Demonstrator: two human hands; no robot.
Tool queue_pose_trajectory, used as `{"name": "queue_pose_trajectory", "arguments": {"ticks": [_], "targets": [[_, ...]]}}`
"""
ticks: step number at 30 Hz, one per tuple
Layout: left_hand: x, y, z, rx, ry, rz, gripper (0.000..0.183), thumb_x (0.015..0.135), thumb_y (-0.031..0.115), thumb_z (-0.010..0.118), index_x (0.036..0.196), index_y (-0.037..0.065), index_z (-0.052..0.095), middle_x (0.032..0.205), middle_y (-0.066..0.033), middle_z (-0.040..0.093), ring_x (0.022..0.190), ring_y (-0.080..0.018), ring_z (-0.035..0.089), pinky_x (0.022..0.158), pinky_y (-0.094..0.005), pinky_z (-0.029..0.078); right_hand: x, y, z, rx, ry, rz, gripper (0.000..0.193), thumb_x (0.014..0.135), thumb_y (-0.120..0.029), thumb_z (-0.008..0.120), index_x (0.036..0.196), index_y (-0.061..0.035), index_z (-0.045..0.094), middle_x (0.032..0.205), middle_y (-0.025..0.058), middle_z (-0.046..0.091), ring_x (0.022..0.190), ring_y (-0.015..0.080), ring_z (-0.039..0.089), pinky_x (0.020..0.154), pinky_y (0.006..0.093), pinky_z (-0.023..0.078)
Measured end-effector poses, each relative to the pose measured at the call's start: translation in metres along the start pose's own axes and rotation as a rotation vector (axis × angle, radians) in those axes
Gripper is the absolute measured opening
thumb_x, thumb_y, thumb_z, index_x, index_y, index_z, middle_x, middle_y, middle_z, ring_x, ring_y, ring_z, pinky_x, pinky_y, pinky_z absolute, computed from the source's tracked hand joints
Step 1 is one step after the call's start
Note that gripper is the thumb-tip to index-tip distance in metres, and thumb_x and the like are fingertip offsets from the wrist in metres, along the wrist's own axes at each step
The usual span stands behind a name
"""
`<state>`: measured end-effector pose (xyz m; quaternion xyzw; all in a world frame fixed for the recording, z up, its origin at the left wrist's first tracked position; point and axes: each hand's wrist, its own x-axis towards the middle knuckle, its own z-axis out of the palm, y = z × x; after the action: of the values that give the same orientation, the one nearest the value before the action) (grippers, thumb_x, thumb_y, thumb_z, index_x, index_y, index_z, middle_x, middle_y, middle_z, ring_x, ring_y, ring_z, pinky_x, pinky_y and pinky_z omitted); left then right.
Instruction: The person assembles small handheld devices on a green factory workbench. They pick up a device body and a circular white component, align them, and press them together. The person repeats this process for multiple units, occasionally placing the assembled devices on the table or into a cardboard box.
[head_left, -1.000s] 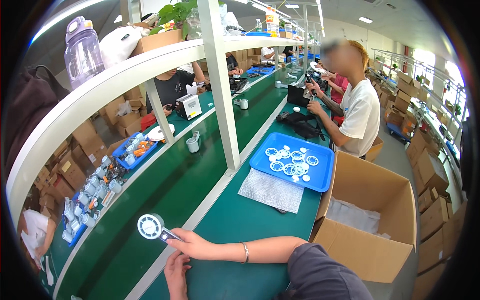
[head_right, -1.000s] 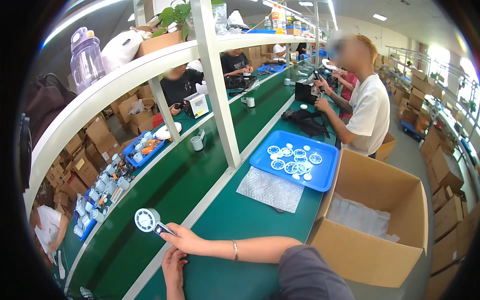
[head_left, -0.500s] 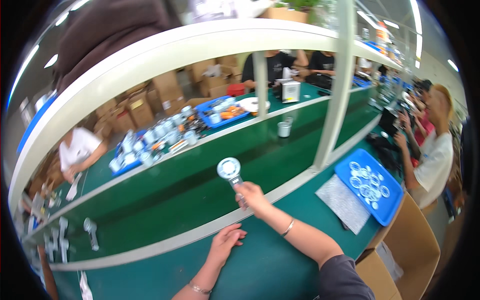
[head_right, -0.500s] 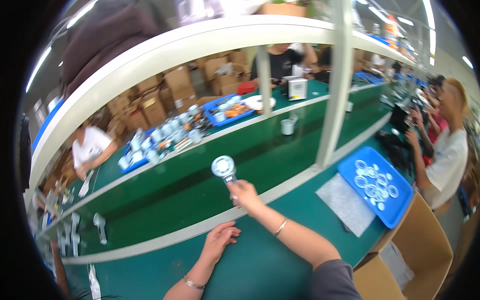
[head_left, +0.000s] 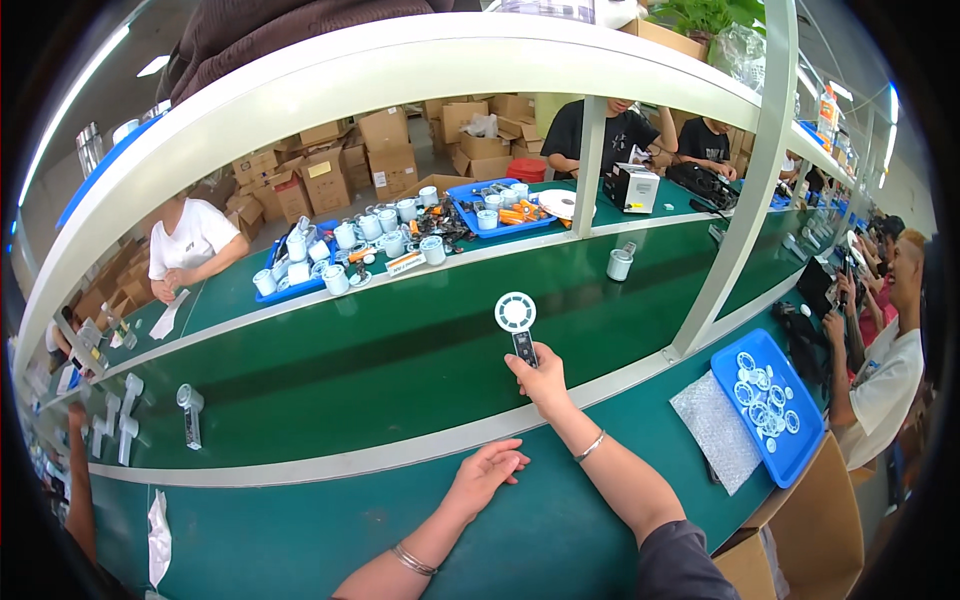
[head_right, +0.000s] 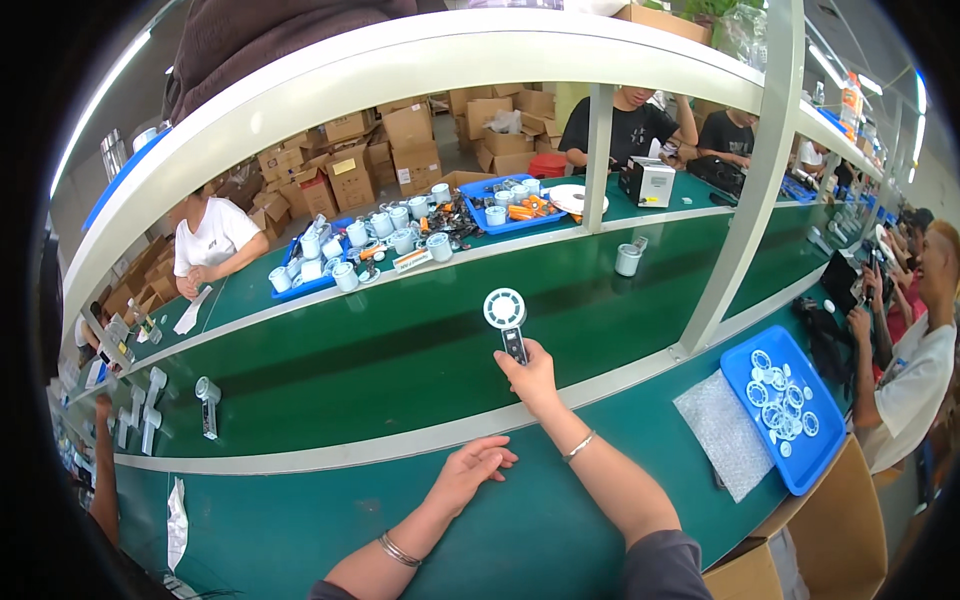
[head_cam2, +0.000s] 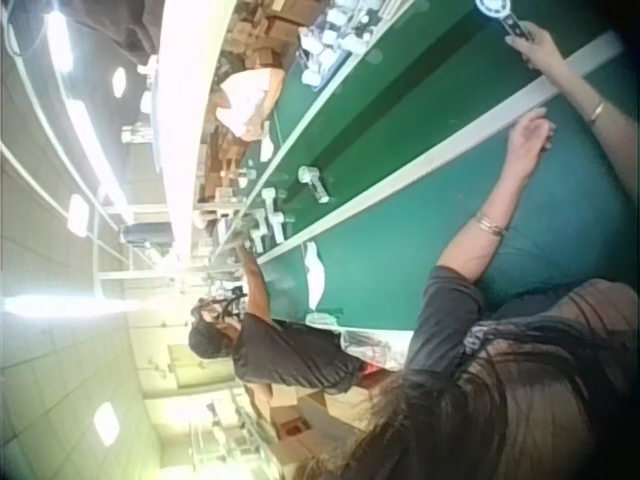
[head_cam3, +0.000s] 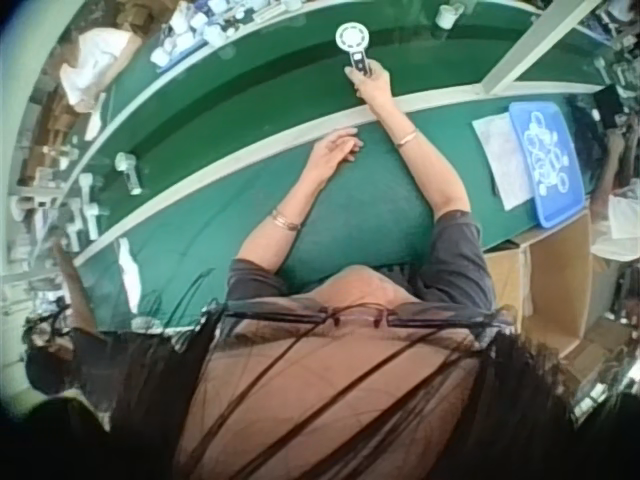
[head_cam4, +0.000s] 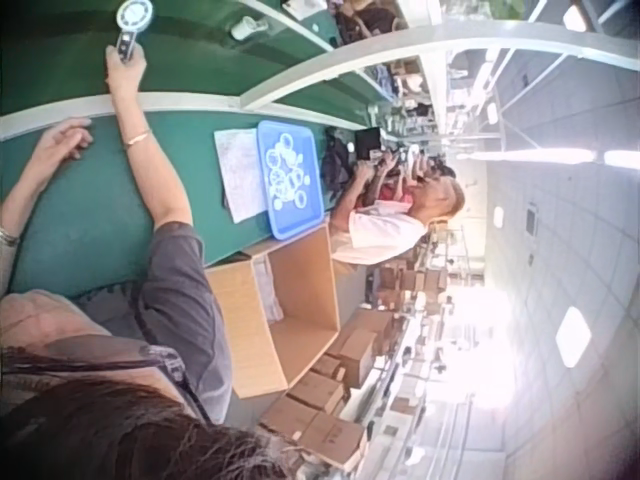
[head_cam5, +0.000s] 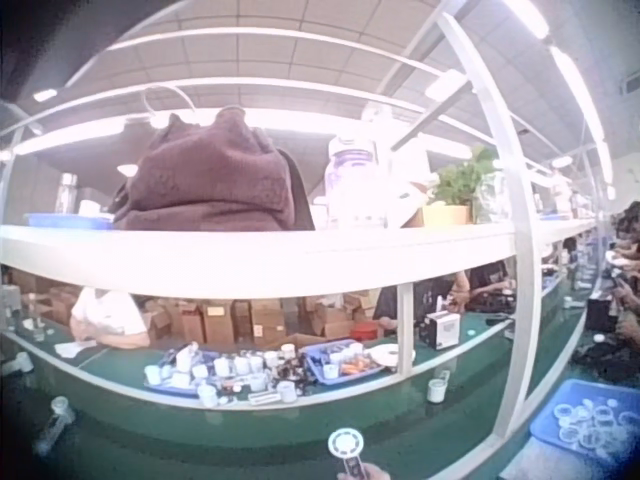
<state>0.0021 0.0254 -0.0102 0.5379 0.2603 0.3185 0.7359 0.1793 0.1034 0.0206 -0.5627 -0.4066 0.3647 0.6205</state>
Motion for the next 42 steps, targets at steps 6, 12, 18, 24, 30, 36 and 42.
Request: {"name": "queue_pose_trajectory", "arguments": {"ticks": [6, 12, 18, 24, 30, 36, 42], "targets": [[-0.001, 0.002, 0.001, 0.032, -0.003, 0.000, 0.036, 0.091, 0.017, 0.053, 0.122, -0.001, 0.047, 0.106, -0.0119, 0.060, 0.097, -0.0160, 0.056, 0.077, -0.0274, 0.046, 0.006, 0.015, 0.004, -0.130, 0.051, -0.133, 0.030, 0.076, -0.019, 0.070, 0.092, 0.0017, 0.055, 0.063, 0.0018, 0.053, 0.050, 0.0070, 0.049, 0.041, 0.0251, 0.041], [0.000, 0.003, 0.001, 0.032, 0.012, -0.011, 0.036, 0.091, 0.015, 0.054, 0.122, -0.002, 0.047, 0.105, -0.0120, 0.061, 0.097, -0.0154, 0.056, 0.077, -0.0266, 0.047, 0.029, 0.019, 0.007, -0.666, 0.105, -0.346, 0.036, 0.070, -0.024, 0.071, 0.092, 0.0024, 0.058, 0.078, 0.0153, 0.060, 0.069, 0.0286, 0.060, 0.065, 0.0381, 0.050], [0.001, 0.004, 0.003, 0.055, 0.008, -0.011, 0.035, 0.092, 0.015, 0.051, 0.121, -0.002, 0.047, 0.104, -0.0127, 0.061, 0.096, -0.0171, 0.056, 0.078, -0.0284, 0.047, 0.042, 0.031, 0.003, -1.072, 0.138, -0.353, 0.030, 0.070, -0.026, 0.070, 0.080, 0.0008, 0.062, 0.087, 0.0166, 0.059, 0.086, 0.0340, 0.056, 0.074, 0.0427, 0.049], [0.000, 0.002, 0.002, 0.007, 0.017, -0.014, 0.036, 0.089, 0.015, 0.055, 0.121, -0.001, 0.048, 0.104, -0.0123, 0.061, 0.096, -0.0181, 0.056, 0.079, -0.0295, 0.047, -0.020, -0.012, 0.009, -0.817, 0.019, -0.806, 0.035, 0.073, -0.020, 0.067, 0.100, -0.0002, 0.056, 0.104, 0.0167, 0.053, 0.097, 0.0336, 0.051, 0.082, 0.0423, 0.043], [0.003, -0.010, -0.005, 0.494, -0.039, 0.320, 0.046, 0.072, 0.011, 0.071, 0.113, 0.001, 0.052, 0.108, -0.0123, 0.058, 0.097, -0.0234, 0.056, 0.081, -0.0331, 0.046, -0.100, -0.006, 0.006, -0.581, -0.505, -0.895, 0.032, 0.077, -0.021, 0.065, 0.101, -0.0010, 0.058, 0.105, 0.0150, 0.058, 0.100, 0.0321, 0.053, 0.083, 0.0398, 0.045], [-0.001, -0.001, 0.001, 0.645, -0.078, 0.305, 0.040, 0.071, 0.010, 0.071, 0.106, 0.001, 0.053, 0.099, -0.0126, 0.059, 0.089, -0.0240, 0.059, 0.074, -0.0342, 0.047, -0.103, 0.003, 0.001, -0.502, -0.567, -0.687, 0.029, 0.083, -0.026, 0.058, 0.096, -0.0001, 0.061, 0.094, 0.0149, 0.063, 0.088, 0.0321, 0.059, 0.077, 0.0387, 0.048], [0.000, 0.000, 0.005, 0.598, -0.027, 0.322, 0.039, 0.067, 0.011, 0.074, 0.100, 0.002, 0.055, 0.095, -0.0113, 0.057, 0.086, -0.0241, 0.057, 0.071, -0.0354, 0.046, -0.101, 0.006, -0.001, -0.542, -0.588, -0.672, 0.028, 0.084, -0.025, 0.057, 0.097, -0.0009, 0.062, 0.091, 0.0146, 0.064, 0.083, 0.0313, 0.061, 0.075, 0.0381, 0.050]]}}
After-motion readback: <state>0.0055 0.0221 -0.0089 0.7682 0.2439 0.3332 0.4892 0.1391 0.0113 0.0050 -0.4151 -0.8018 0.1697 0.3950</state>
